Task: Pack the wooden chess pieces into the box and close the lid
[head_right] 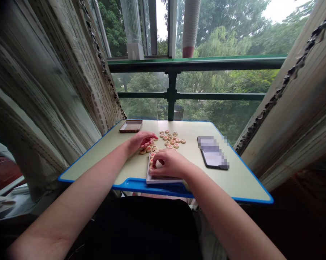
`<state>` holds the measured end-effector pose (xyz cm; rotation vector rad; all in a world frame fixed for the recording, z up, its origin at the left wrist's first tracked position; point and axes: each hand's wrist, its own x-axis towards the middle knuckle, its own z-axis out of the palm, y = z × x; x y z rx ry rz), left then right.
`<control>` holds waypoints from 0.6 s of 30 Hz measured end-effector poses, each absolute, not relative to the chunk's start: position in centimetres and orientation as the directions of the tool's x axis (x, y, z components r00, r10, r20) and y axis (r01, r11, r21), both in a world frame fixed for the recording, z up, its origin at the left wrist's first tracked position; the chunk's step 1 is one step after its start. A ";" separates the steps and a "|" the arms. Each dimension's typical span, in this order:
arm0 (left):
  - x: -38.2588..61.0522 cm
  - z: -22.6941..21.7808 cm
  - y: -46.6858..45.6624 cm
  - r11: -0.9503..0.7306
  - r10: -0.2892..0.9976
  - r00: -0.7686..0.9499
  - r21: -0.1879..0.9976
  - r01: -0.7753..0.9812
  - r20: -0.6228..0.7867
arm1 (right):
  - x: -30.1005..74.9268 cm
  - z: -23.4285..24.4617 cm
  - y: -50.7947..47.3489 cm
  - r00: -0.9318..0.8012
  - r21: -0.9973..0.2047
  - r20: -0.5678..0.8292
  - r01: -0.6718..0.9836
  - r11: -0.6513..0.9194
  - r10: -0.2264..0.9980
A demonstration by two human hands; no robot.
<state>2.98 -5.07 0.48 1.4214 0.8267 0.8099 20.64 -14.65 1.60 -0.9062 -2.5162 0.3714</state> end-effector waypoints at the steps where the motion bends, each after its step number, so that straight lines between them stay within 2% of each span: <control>1: 3.0 0.4 -5.0 -0.004 0.869 0.495 1.000 0.013 -0.003 | 20.6 1.6 -14.6 -0.695 -0.392 0.310 0.528 0.754 0.648; 11: 2.6 0.4 -5.1 0.009 0.873 0.487 1.000 -0.001 -0.007 | 21.0 2.3 -14.7 -0.672 -0.428 0.308 0.534 0.729 0.673; 15: 2.6 0.7 -5.6 0.067 0.813 0.563 0.984 0.166 -0.150 | 21.8 2.3 -14.0 -0.528 -0.431 0.407 0.609 0.666 0.746; 18: 2.5 1.1 -5.8 0.070 0.791 0.585 0.976 0.207 -0.181 | 22.6 1.8 -13.1 -0.386 -0.390 0.476 0.713 0.583 0.790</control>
